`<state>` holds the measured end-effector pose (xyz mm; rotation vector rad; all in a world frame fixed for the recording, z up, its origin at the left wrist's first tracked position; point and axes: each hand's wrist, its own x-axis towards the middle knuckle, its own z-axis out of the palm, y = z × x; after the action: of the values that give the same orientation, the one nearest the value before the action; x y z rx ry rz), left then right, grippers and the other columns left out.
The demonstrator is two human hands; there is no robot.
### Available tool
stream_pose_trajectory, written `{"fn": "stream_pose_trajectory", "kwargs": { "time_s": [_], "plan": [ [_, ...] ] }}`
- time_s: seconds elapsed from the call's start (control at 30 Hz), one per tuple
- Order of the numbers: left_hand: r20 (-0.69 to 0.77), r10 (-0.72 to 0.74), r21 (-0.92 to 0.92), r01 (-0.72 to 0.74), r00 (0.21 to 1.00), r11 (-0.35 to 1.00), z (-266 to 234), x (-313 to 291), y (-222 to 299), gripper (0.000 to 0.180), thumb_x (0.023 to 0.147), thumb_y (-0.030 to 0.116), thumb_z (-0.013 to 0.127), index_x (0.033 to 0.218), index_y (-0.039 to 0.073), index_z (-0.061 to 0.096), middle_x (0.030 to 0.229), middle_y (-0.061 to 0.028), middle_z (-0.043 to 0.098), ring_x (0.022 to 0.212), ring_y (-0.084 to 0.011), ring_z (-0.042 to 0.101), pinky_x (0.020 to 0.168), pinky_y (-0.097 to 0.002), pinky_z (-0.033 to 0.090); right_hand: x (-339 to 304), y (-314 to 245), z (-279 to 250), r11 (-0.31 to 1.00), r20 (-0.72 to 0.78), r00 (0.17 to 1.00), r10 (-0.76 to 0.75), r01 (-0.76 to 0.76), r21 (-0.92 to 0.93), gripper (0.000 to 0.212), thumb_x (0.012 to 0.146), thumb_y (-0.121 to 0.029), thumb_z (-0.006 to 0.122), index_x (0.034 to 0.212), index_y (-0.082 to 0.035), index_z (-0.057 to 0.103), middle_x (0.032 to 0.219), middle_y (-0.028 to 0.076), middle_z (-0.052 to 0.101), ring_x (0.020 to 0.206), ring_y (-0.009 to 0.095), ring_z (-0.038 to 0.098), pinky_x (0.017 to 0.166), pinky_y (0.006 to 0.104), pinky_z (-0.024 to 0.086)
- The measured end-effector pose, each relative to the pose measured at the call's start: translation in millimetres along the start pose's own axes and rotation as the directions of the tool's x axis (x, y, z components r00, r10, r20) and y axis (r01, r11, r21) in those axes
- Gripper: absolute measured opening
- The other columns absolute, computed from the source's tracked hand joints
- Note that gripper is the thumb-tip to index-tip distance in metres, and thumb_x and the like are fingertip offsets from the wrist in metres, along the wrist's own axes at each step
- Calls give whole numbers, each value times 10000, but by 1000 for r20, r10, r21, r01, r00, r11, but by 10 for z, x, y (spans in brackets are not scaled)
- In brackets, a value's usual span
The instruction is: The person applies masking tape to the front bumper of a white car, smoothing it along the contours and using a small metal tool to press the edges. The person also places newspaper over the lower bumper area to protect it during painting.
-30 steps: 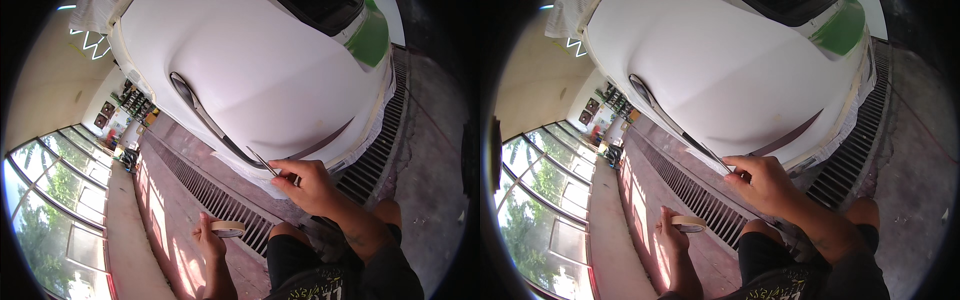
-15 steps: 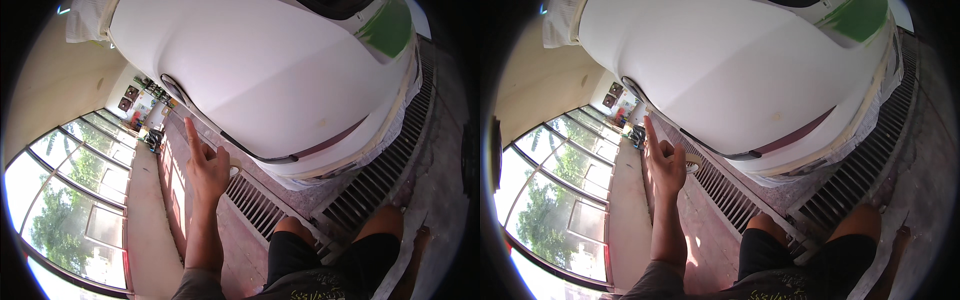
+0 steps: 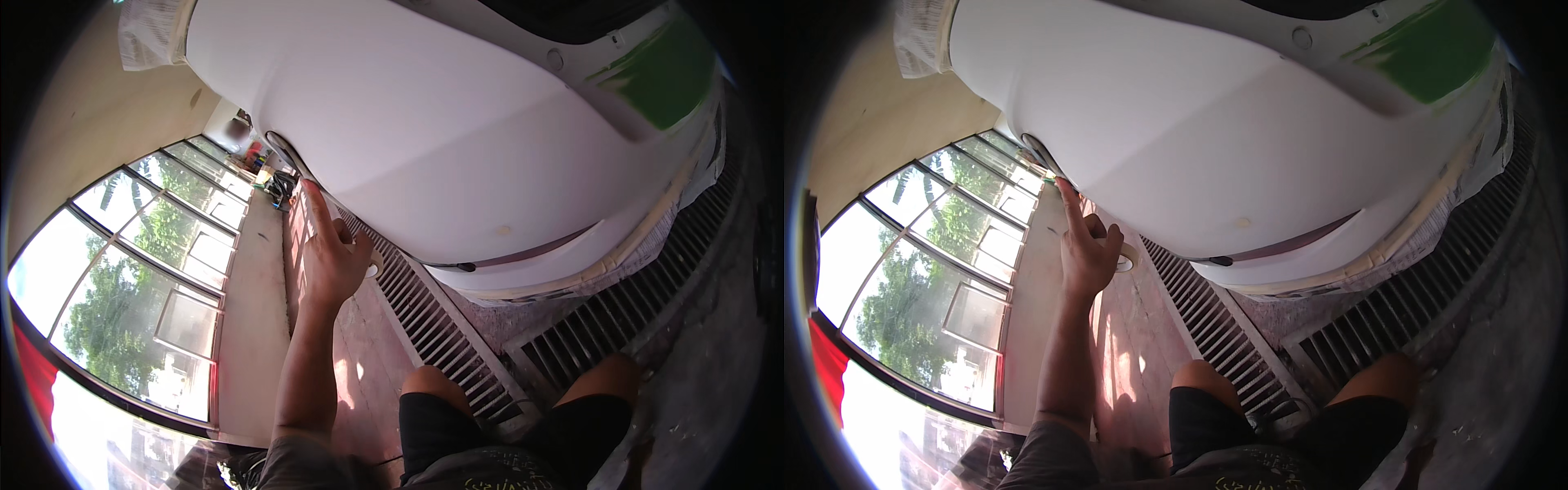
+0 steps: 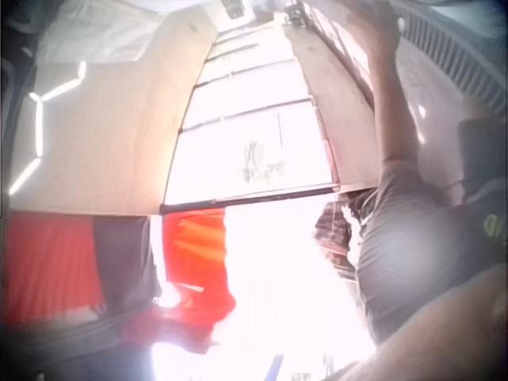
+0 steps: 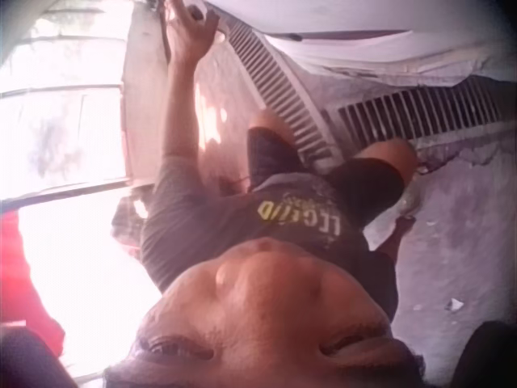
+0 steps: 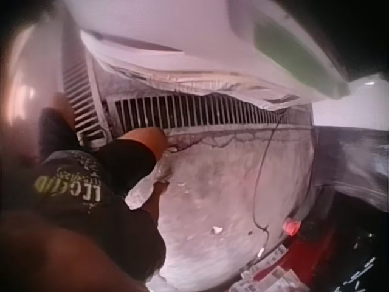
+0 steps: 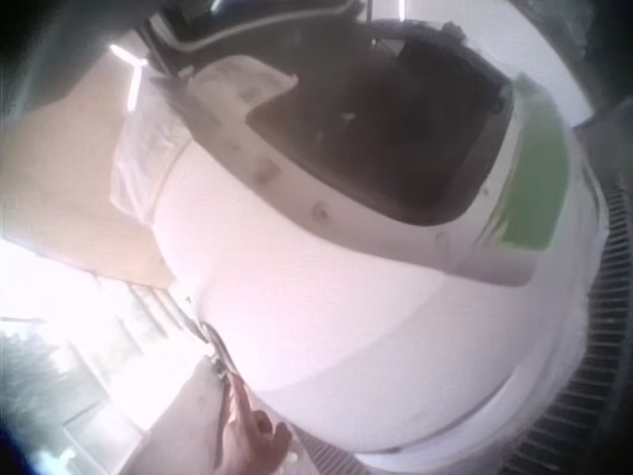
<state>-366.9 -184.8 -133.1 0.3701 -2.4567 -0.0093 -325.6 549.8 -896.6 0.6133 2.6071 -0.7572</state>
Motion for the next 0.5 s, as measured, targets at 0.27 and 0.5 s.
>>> {"fn": "stream_pose_trajectory", "kwargs": {
  "time_s": [0.27, 0.5],
  "plan": [
    [71, -77, -88, 83, 995, 993, -231, -24, 42, 1090, 931, -15, 659, 1763, 37, -42, 629, -6, 530, 563, -83, 494, 578, -276, 423, -123, -893, -565, 955, 52, 998, -31, 45, -293, 436, 1099, -355, 591, 1419, -61, 560, 1310, 264, 693, 1194, 506, 685, 967, 594, 575],
    [-270, -418, -540, 223, 867, 812, -213, -352, 110, 846, 1002, 12, 584, 1742, 36, 176, 694, 5, 536, 599, -61, 493, 560, -256, 414, -433, -3291, -1501, 671, -306, 780, -545, 625, 399, 335, 1130, -222, 626, 1383, -3, 625, 1283, 176, 678, 1158, 320, 672, 1027, 442, 517]
  ]
}}
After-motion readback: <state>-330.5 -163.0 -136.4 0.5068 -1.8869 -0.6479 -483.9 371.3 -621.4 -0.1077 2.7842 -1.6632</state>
